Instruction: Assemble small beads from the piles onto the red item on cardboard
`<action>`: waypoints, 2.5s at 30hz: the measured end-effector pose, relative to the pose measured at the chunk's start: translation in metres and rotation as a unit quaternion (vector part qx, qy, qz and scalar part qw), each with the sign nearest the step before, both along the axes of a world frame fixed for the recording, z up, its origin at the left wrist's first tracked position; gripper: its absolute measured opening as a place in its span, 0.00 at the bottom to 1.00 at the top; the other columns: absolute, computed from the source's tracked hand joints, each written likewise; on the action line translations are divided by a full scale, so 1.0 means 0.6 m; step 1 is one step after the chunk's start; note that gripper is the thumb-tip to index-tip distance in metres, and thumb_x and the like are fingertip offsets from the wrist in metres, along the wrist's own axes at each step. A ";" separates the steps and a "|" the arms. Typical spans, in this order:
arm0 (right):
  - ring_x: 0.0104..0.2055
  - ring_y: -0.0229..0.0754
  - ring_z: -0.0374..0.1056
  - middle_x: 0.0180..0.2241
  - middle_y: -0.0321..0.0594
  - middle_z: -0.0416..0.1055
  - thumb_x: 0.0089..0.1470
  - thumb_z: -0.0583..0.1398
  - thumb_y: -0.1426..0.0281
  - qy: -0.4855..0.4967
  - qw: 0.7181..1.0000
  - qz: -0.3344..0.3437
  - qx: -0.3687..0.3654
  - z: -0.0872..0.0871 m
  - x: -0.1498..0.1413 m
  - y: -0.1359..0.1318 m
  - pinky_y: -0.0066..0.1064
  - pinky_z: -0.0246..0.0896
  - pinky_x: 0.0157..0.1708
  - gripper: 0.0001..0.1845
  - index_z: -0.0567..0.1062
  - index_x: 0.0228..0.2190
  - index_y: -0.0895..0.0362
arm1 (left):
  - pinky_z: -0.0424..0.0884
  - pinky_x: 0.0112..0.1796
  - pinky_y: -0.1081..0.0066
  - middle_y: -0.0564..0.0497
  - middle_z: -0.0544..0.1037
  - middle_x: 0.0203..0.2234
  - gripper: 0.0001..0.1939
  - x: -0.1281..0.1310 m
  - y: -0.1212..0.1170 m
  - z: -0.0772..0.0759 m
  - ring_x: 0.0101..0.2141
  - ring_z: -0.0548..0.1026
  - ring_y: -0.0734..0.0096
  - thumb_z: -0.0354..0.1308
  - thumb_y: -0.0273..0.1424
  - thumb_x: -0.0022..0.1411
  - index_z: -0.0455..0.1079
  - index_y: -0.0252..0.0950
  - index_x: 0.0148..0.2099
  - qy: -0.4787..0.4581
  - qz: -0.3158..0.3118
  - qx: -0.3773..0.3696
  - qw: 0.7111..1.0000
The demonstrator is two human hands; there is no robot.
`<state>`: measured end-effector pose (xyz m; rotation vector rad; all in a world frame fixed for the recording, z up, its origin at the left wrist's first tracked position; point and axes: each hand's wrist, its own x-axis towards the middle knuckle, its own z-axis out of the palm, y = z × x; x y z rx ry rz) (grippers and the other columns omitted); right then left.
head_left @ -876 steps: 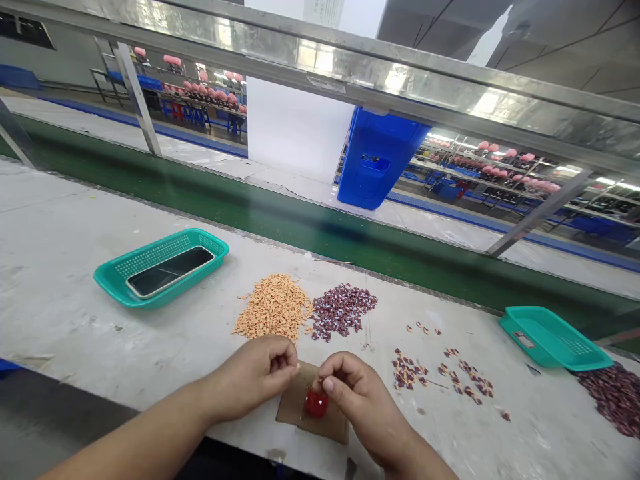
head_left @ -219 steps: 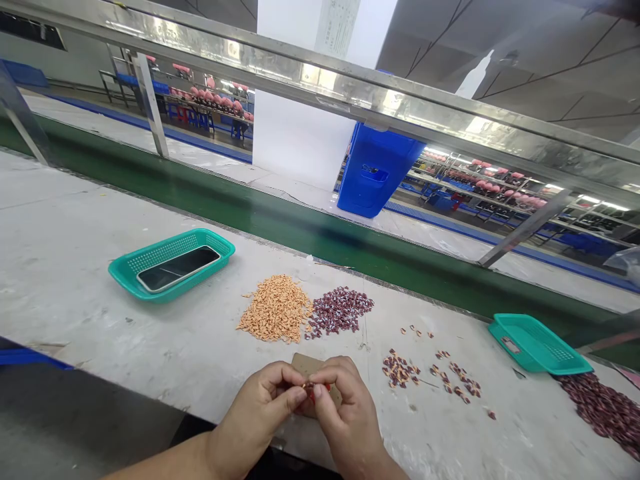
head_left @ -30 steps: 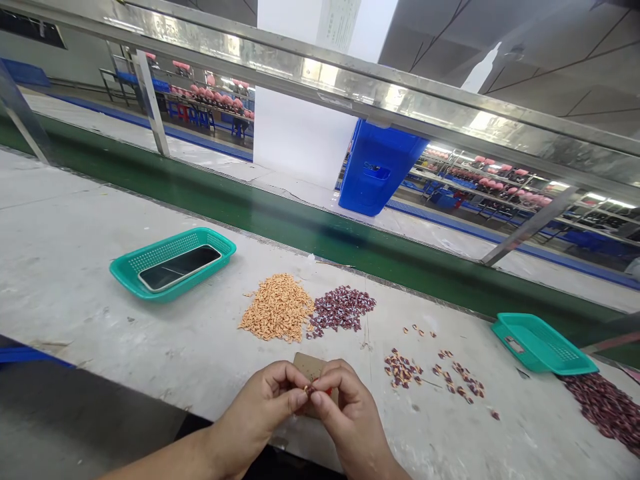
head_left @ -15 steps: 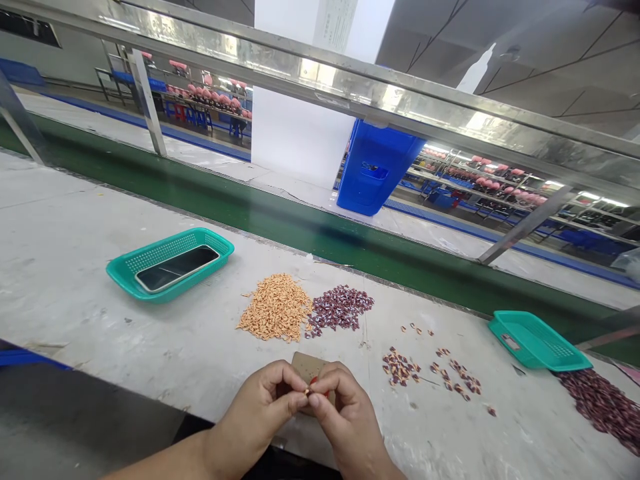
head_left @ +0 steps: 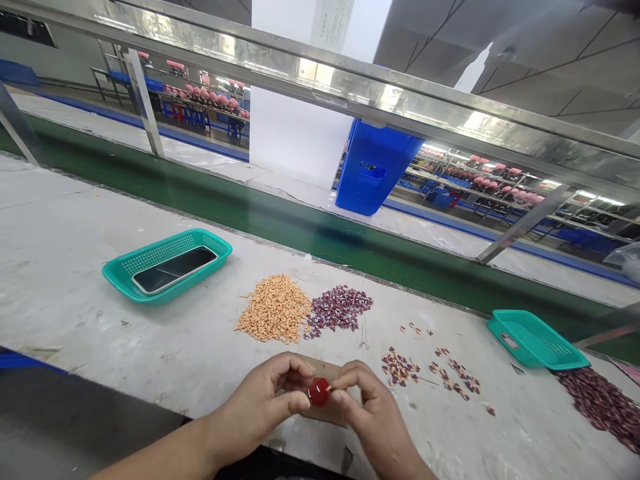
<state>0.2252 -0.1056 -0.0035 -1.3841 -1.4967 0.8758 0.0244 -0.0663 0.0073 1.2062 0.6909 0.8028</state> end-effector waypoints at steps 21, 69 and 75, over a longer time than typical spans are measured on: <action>0.41 0.45 0.62 0.32 0.39 0.74 0.55 0.59 0.71 -0.497 0.853 0.134 0.092 -0.008 -0.027 0.169 0.36 0.49 0.42 0.06 0.77 0.31 0.53 | 0.67 0.41 0.67 0.50 0.76 0.33 0.09 -0.110 0.078 0.012 0.38 0.72 0.61 0.57 0.39 0.58 0.71 0.39 0.35 0.181 0.229 0.101 0.951; 0.25 0.37 0.62 0.20 0.33 0.68 0.43 0.65 0.66 0.267 0.952 0.066 -0.131 0.005 -0.075 -0.015 0.28 0.55 0.29 0.09 0.70 0.22 0.56 | 0.66 0.35 0.71 0.53 0.77 0.27 0.08 -0.010 -0.013 0.032 0.31 0.73 0.68 0.53 0.25 0.53 0.73 0.39 0.30 0.285 0.001 0.214 0.934; 0.25 0.37 0.63 0.20 0.32 0.67 0.44 0.65 0.64 0.307 0.935 0.098 -0.149 -0.008 -0.075 -0.015 0.29 0.57 0.30 0.11 0.69 0.23 0.56 | 0.66 0.34 0.70 0.52 0.76 0.25 0.06 -0.011 -0.018 0.027 0.30 0.72 0.66 0.54 0.30 0.52 0.72 0.37 0.29 0.223 0.008 0.138 0.965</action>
